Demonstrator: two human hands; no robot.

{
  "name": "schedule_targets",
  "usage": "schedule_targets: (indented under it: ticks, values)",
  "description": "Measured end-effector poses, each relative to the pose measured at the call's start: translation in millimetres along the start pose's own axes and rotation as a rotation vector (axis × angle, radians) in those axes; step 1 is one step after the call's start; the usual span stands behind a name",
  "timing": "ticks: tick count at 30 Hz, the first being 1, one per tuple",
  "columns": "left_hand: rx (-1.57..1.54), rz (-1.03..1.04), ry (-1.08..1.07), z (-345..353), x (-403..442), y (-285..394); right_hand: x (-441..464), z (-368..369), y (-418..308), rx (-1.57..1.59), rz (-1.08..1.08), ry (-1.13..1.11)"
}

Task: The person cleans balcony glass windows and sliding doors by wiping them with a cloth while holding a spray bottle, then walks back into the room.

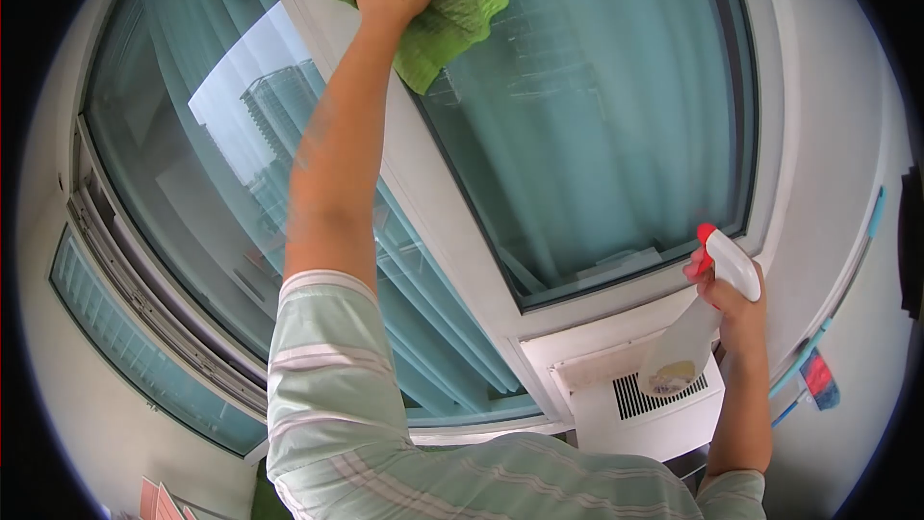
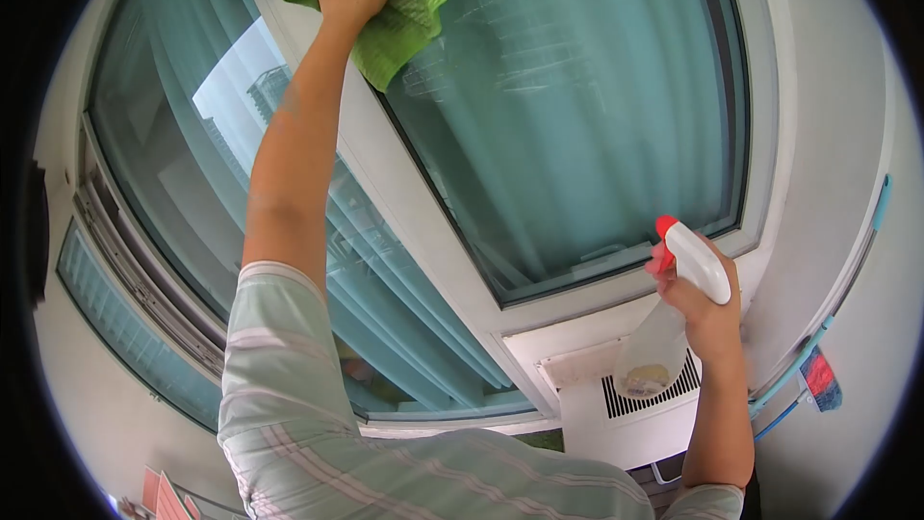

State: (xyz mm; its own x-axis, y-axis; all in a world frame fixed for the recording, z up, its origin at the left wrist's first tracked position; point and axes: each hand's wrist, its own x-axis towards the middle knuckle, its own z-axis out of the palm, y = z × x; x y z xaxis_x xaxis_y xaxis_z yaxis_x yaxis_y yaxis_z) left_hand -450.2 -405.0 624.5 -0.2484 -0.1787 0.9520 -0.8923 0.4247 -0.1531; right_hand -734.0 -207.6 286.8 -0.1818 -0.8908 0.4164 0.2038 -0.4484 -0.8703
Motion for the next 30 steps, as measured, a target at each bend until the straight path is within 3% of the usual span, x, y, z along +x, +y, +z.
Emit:
schedule_targets:
  ticks: [1, 2, 5, 8, 12, 14, 17, 20, 21, 23, 24, 25, 26, 27, 28, 30]
  values:
    - [0.370, 0.063, 0.152, 15, 24, -17, -13, -3, 11, 0.046, 0.054, 0.035]
    - [0.440, 0.029, 0.162, 15, 29, -7, -25, -6, 20, 0.091, 0.111, 0.073]
    - [0.457, 0.184, 0.155, 32, -3, 16, -58, -20, 41, 0.135, 0.208, 0.193]
    - [0.383, 0.465, 0.126, 74, -107, 28, -83, -36, 50, 0.081, 0.194, 0.287]
    - [0.193, 0.545, -0.427, 108, -298, 54, -100, -53, 46, -0.042, 0.139, 0.265]
    - [0.127, 0.349, -1.161, 112, -371, 60, -107, -57, 43, -0.073, 0.141, 0.275]
    - [0.039, 0.500, -1.263, 137, -424, 43, -113, -66, 44, -0.098, 0.112, 0.325]
    - [-0.015, 0.717, -1.118, 141, -424, 20, -121, -75, 46, -0.015, 0.116, 0.343]
    - [-0.088, 0.887, -0.973, 147, -402, 4, -123, -78, 49, -0.013, 0.125, 0.362]
    - [-0.006, 0.874, -0.755, 111, -282, 6, -127, -84, 53, -0.029, 0.155, 0.391]
    - [0.224, 0.570, -0.845, 69, -203, 27, -127, -86, 55, -0.044, 0.163, 0.403]
    - [0.340, 0.369, -0.580, 48, -139, 27, -127, -88, 57, -0.060, 0.179, 0.406]
    - [0.343, 0.399, -0.194, 37, -76, 3, -126, -87, 57, -0.078, 0.195, 0.403]
    - [0.285, 0.233, 0.002, 23, -25, -11, -125, -86, 57, -0.083, 0.201, 0.402]
    - [0.260, 0.168, 0.168, 16, 14, -13, -124, -85, 58, -0.093, 0.200, 0.372]
    - [0.502, 0.032, 0.256, 22, 60, -17, -122, -87, 58, -0.117, 0.183, 0.334]
